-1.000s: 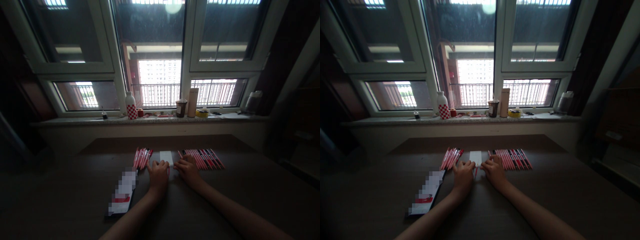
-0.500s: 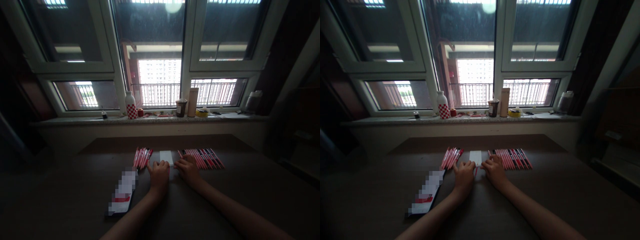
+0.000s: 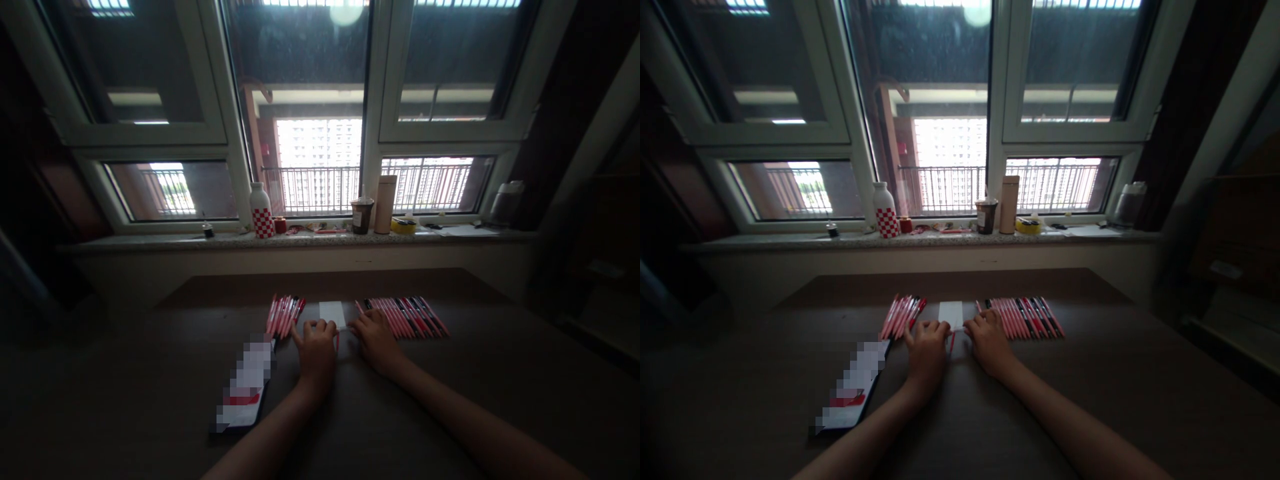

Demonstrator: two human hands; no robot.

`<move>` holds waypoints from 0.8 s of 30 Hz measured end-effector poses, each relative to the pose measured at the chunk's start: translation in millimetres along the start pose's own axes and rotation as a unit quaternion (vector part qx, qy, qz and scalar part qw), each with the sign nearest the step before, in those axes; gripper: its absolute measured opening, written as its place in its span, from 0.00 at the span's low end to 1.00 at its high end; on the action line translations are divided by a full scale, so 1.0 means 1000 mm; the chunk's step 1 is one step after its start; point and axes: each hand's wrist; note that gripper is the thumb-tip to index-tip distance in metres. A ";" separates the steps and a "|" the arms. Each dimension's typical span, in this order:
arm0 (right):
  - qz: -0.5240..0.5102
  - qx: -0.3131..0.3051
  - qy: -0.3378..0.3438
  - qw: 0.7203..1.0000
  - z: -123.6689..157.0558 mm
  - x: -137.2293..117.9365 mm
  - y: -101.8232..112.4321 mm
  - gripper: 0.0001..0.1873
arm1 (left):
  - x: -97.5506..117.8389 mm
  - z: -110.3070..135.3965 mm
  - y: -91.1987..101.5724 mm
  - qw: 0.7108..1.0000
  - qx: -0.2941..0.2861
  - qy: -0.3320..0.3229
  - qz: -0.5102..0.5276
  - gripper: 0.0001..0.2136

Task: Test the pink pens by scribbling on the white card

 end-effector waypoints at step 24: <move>-0.050 0.032 -0.007 0.998 0.000 0.006 0.001 0.07 | -0.003 -0.002 0.007 0.999 -0.022 -0.033 -0.015 0.13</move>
Point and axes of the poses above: each hand's wrist, its own z-axis away from the middle knuckle, its own y-axis out of the back of the hand, x = y × z, and after that the axes turned 4 degrees about -z, right-handed
